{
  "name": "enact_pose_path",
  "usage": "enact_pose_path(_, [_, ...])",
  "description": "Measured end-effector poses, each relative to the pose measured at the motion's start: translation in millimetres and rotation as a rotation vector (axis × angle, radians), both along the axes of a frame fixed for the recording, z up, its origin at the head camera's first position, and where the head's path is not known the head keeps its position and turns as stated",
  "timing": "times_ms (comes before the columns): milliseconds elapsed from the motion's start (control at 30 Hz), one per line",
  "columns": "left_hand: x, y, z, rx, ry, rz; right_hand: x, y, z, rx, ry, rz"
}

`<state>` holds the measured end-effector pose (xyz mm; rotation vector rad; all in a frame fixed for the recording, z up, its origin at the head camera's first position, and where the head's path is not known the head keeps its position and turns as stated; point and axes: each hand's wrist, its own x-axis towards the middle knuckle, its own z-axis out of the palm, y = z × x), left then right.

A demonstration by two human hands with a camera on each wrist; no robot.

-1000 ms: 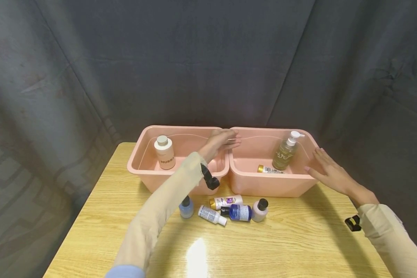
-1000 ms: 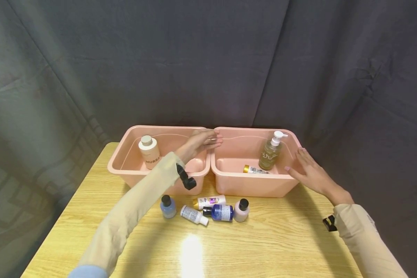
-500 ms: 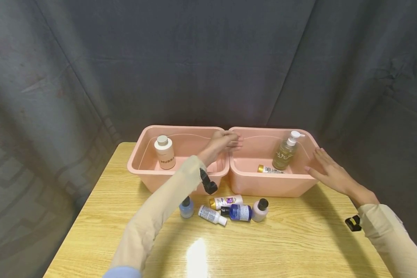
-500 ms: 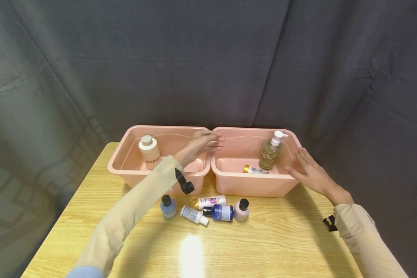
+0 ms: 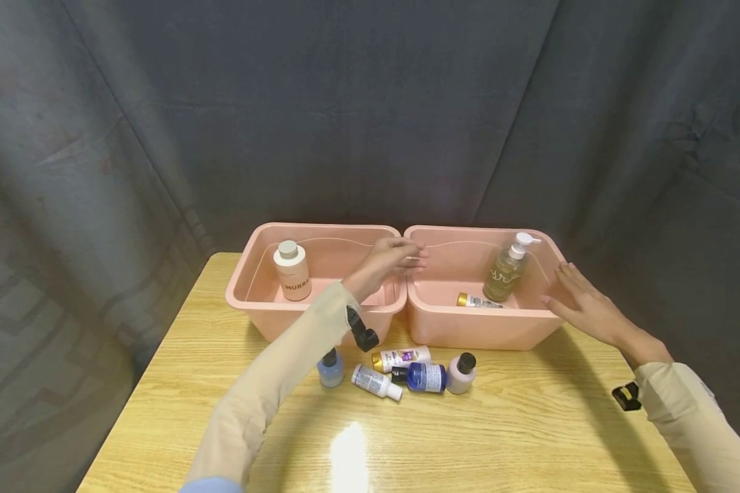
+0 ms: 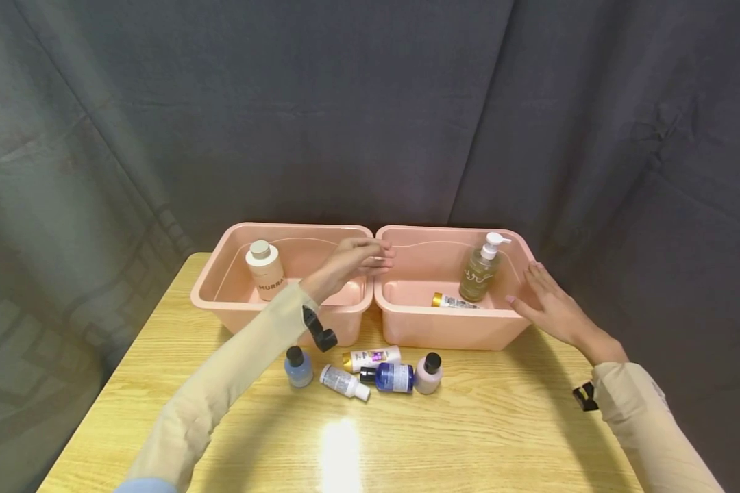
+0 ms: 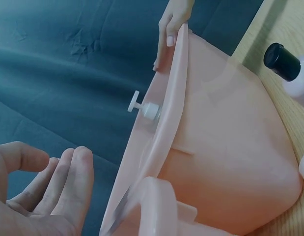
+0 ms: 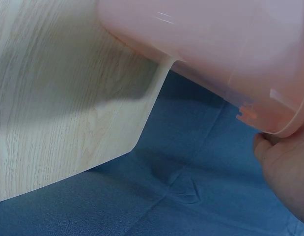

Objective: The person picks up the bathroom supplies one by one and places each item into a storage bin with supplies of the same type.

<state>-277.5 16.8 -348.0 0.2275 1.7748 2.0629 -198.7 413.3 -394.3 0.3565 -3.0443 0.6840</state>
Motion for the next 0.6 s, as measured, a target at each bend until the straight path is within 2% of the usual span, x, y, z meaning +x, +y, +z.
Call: enact_pose_path(600, [14.3, -4.7, -5.3, -0.029, 0.104, -0.060, 0.1, -0.6, 0.6, -0.003, 0.027, 0.022])
